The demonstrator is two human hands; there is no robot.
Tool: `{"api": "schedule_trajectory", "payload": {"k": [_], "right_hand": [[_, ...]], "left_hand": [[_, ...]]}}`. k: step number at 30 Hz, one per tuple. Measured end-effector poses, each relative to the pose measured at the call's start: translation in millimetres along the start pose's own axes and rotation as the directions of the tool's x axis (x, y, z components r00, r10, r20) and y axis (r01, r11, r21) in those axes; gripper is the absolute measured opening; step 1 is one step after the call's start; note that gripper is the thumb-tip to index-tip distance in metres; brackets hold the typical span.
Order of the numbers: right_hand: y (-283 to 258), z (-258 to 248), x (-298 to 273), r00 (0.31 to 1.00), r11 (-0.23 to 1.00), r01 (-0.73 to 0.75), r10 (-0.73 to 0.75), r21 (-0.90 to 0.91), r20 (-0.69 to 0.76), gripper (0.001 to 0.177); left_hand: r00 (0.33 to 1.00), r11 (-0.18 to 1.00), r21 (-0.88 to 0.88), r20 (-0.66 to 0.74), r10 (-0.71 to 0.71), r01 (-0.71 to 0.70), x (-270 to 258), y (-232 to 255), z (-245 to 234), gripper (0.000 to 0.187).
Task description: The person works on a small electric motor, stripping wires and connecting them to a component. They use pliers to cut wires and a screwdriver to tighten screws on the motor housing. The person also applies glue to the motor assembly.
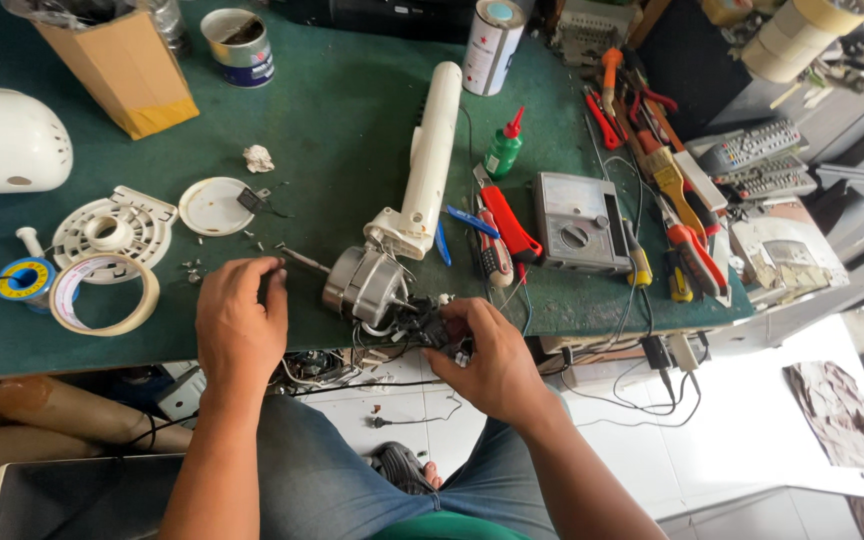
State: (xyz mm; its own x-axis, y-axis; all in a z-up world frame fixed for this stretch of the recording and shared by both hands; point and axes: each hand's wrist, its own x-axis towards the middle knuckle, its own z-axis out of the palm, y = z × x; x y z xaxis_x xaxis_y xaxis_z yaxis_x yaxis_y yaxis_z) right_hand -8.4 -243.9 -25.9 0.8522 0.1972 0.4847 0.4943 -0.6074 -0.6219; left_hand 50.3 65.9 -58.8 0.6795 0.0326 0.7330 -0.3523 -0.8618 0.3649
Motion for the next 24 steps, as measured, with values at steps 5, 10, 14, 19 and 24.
{"api": "schedule_trajectory", "payload": {"k": [5,10,14,19,24], "right_hand": [[-11,-15,-3,0.997,0.999,-0.016,0.019,-0.041,0.074,0.05],[-9,-28,-2,0.985,0.997,-0.011,0.025,-0.08,0.171,0.053],[-9,-31,-7,0.979,0.997,-0.05,0.062,-0.066,0.197,0.062],[-2,-23,-19,0.977,0.992,-0.119,0.124,-0.04,0.172,0.058],[11,-7,-36,0.988,0.992,-0.127,0.128,-0.019,0.09,0.058]], "left_hand": [[1.0,1.0,0.029,0.019,0.0,0.0,-5,-5,0,0.012],[1.0,1.0,0.019,0.024,-0.004,0.003,-1,2,-5,0.012],[0.999,1.0,-0.016,0.032,-0.002,0.003,3,5,-6,0.022],[0.993,0.996,-0.004,0.083,0.09,-0.09,15,1,-10,0.039],[0.962,0.982,-0.179,0.253,0.105,-0.06,33,-15,-12,0.021]]}}
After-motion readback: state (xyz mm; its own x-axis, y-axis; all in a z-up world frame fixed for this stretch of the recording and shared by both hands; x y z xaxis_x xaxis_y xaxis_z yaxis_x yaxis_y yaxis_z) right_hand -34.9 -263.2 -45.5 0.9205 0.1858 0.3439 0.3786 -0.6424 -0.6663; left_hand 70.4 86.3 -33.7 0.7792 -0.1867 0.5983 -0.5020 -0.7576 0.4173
